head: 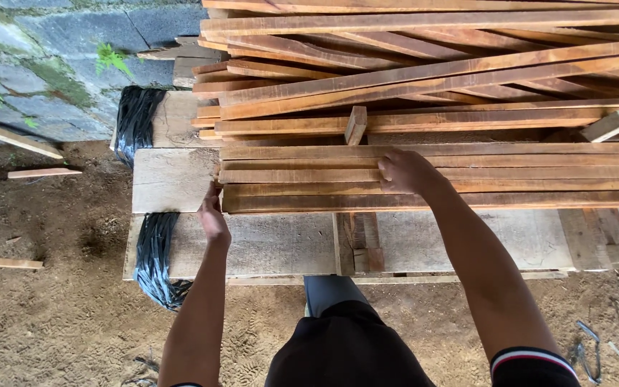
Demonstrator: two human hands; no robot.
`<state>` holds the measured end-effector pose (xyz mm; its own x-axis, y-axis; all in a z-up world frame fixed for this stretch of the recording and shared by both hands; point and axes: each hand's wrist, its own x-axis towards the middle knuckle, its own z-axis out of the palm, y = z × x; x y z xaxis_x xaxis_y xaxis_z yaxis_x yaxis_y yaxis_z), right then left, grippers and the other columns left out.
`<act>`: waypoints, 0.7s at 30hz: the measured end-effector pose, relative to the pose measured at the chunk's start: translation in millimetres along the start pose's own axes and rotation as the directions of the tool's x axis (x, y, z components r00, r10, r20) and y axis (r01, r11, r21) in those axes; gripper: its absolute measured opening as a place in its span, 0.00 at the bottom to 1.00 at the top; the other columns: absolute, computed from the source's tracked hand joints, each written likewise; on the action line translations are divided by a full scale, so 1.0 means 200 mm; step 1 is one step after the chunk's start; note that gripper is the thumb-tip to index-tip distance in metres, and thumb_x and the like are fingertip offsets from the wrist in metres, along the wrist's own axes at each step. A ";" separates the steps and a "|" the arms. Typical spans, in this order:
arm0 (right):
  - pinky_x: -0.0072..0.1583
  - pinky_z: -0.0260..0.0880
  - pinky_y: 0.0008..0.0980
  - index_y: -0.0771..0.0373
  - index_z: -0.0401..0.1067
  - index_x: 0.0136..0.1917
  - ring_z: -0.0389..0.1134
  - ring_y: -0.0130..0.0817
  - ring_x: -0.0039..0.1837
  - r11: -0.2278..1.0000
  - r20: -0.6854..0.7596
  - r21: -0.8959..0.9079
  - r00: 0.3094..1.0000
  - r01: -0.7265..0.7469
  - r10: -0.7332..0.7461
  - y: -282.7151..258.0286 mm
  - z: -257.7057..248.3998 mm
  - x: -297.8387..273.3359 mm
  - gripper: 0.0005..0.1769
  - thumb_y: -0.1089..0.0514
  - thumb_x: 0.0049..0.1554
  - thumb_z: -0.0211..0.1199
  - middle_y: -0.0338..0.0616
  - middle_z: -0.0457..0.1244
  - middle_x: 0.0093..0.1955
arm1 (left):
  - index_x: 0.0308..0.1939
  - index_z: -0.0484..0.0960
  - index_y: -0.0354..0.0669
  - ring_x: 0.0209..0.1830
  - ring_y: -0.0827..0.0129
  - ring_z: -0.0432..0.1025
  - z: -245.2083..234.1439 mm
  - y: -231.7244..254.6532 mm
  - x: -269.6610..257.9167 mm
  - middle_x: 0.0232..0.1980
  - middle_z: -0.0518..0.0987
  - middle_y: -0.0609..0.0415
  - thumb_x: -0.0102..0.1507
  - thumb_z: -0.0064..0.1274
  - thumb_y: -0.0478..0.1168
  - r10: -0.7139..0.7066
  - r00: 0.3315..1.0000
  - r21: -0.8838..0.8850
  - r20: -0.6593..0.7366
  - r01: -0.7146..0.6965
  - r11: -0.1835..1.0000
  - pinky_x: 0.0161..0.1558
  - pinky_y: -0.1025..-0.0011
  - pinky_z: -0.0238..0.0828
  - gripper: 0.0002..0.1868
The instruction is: Organizing thin wooden strips and bundling them together using black plastic ties.
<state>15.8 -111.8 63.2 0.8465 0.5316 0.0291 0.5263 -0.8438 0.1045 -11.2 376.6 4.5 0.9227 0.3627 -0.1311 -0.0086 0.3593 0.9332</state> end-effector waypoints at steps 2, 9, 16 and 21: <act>0.48 0.77 0.41 0.58 0.76 0.46 0.72 0.42 0.47 1.000 -0.014 -0.019 1.000 0.014 -0.015 0.01 0.06 0.01 0.20 0.41 0.51 0.62 0.44 0.67 0.42 | 0.71 0.72 0.39 0.76 0.53 0.61 0.02 0.03 -0.02 0.69 0.73 0.38 0.65 0.35 0.34 0.006 1.000 0.026 0.006 -0.007 1.000 0.79 0.58 0.46 0.28; 0.43 0.77 0.39 0.58 0.74 0.40 0.72 0.42 0.45 0.989 -0.067 -0.088 0.990 0.116 -0.122 0.02 0.04 0.03 0.19 0.41 0.48 0.59 0.43 0.64 0.37 | 0.73 0.69 0.37 0.77 0.48 0.58 -0.04 0.00 -0.02 0.72 0.68 0.35 0.67 0.33 0.33 0.006 0.997 0.176 0.076 -0.019 0.984 0.79 0.55 0.47 0.28; 0.42 0.76 0.41 0.60 0.73 0.39 0.72 0.43 0.44 0.983 -0.118 -0.109 0.979 0.151 -0.164 0.00 0.02 0.03 0.20 0.41 0.45 0.61 0.45 0.64 0.36 | 0.74 0.66 0.37 0.78 0.48 0.57 0.01 0.07 -0.06 0.74 0.66 0.34 0.68 0.32 0.33 0.023 0.994 0.190 0.108 -0.044 0.981 0.78 0.54 0.47 0.28; 0.42 0.76 0.38 0.59 0.75 0.41 0.72 0.42 0.43 0.980 -0.116 -0.117 0.978 0.162 -0.175 0.03 0.15 0.03 0.17 0.45 0.48 0.58 0.42 0.64 0.36 | 0.74 0.68 0.40 0.78 0.44 0.56 0.07 0.19 -0.11 0.74 0.66 0.35 0.70 0.34 0.40 -0.061 0.994 0.313 0.093 0.029 0.949 0.78 0.53 0.48 0.28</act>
<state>26.9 -115.1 33.6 0.7260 0.6762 0.1252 0.6434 -0.7321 0.2236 -26.0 371.2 46.9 0.9533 0.2587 -0.1561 0.1392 0.0825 0.9868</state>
